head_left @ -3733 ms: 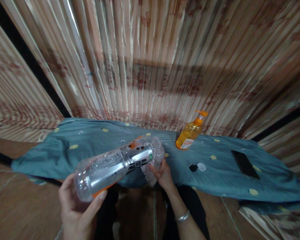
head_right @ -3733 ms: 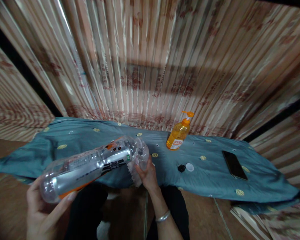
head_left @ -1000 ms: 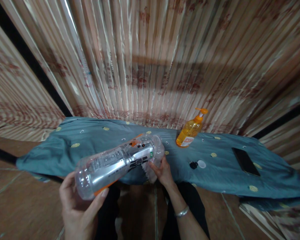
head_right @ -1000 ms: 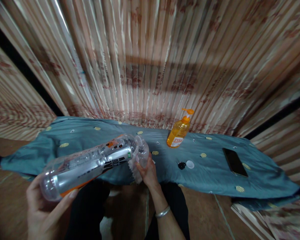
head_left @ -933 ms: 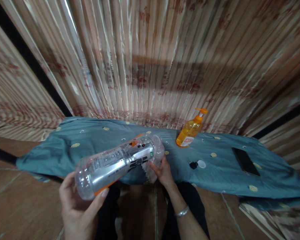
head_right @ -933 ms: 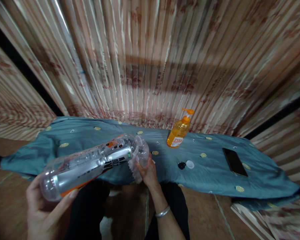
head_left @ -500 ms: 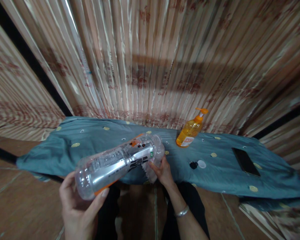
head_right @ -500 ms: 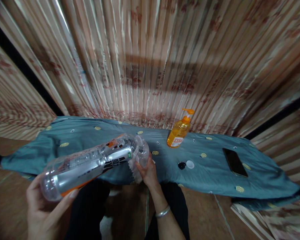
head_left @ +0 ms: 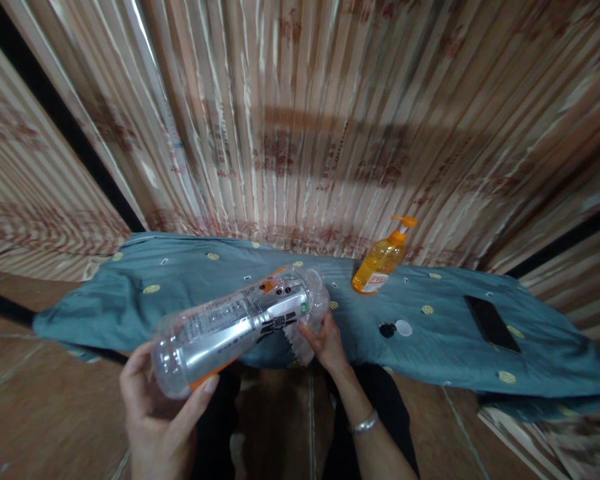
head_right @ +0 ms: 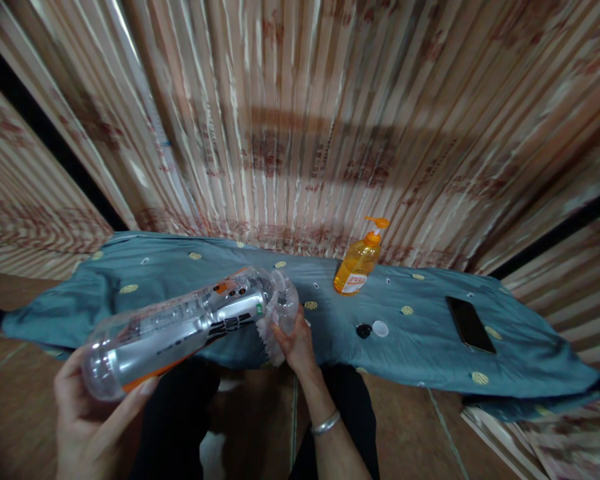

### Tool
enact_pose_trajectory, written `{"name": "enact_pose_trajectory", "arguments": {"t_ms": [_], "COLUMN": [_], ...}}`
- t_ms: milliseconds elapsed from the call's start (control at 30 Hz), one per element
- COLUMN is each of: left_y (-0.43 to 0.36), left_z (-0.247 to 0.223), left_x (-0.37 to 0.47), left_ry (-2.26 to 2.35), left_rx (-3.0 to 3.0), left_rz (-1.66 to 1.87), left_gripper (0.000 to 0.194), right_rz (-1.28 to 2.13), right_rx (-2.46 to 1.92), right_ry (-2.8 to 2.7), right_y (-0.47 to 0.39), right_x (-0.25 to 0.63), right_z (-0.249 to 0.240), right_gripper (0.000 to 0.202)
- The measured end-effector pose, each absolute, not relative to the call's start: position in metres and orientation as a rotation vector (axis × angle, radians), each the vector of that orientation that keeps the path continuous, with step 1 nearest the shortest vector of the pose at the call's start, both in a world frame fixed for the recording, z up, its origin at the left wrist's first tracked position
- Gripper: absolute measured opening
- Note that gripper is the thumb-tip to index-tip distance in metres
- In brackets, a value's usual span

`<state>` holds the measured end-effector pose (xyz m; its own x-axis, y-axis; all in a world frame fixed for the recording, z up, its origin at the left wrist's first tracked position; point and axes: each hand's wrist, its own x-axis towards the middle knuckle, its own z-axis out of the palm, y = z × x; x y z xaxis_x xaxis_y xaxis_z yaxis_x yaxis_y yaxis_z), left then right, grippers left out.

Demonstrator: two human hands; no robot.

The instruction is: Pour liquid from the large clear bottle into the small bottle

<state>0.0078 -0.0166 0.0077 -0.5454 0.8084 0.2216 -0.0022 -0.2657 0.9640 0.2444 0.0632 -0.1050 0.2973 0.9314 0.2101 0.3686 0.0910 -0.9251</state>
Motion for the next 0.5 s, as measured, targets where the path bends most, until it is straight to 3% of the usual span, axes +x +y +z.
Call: {"name": "enact_pose_trajectory", "arguments": {"t_ms": [500], "left_y": [-0.0169], "left_z": [0.0094], "left_x": [0.0081], "left_ry": [1.411], "left_rx": [1.015], "left_rz": [1.903], "left_gripper": [0.075], "right_rz": [0.703], "right_rx": [-1.489], "right_ry": [-1.23], "right_y": [0.0621], "right_x": [0.2443], "right_z": [-0.1026], "right_gripper": [0.066]}}
